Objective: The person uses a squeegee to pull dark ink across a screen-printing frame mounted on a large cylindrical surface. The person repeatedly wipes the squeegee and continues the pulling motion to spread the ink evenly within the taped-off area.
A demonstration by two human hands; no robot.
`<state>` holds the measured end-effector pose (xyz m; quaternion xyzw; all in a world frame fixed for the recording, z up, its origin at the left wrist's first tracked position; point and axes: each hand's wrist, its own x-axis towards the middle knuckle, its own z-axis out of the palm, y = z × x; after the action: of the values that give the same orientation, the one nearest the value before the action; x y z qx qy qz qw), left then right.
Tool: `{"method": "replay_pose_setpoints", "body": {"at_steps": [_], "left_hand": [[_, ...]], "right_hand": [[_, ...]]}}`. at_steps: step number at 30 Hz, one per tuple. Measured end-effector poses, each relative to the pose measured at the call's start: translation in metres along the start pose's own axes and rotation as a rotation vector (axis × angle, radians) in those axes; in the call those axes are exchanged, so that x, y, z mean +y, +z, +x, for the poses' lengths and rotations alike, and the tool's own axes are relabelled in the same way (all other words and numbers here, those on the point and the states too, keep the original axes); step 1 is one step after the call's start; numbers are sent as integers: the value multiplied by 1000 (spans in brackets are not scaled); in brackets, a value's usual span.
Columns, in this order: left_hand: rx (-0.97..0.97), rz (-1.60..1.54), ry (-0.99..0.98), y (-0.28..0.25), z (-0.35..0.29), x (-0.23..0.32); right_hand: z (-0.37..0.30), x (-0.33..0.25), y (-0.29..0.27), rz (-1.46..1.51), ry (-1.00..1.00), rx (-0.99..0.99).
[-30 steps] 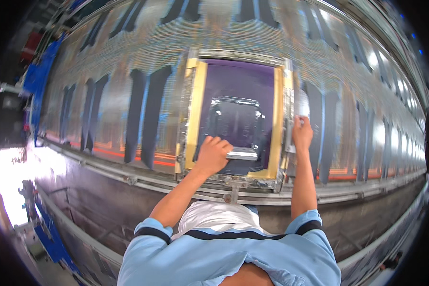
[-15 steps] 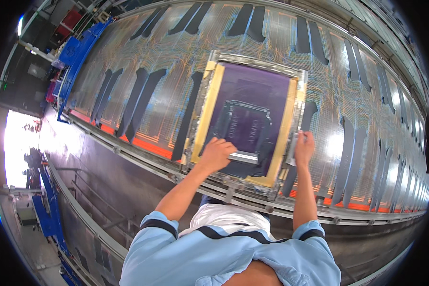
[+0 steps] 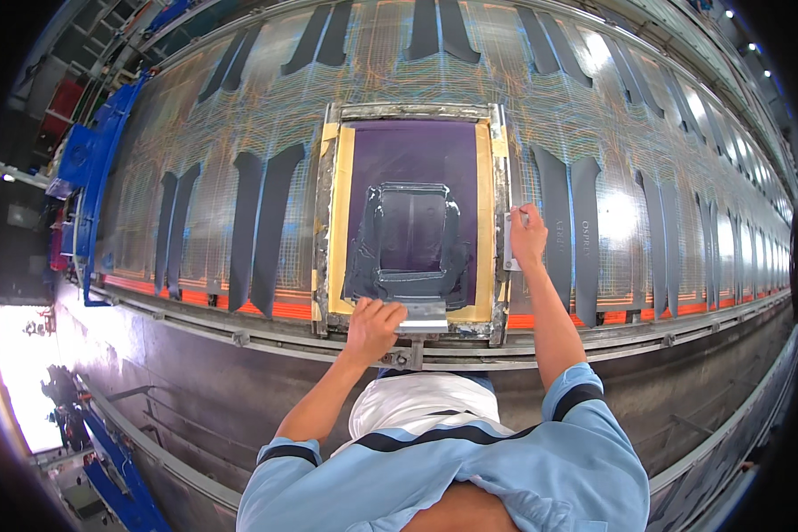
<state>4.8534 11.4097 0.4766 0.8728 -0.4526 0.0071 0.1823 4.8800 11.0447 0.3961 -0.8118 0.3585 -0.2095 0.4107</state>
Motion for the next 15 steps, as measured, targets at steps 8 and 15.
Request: {"method": "replay_pose_setpoints", "body": {"at_steps": [8, 15], "left_hand": [[48, 26, 31, 16, 38, -34], [52, -44, 47, 22, 158, -123]], "right_hand": [[5, -10, -8, -238, 92, -142], [38, -76, -1, -58, -390, -413]]}}
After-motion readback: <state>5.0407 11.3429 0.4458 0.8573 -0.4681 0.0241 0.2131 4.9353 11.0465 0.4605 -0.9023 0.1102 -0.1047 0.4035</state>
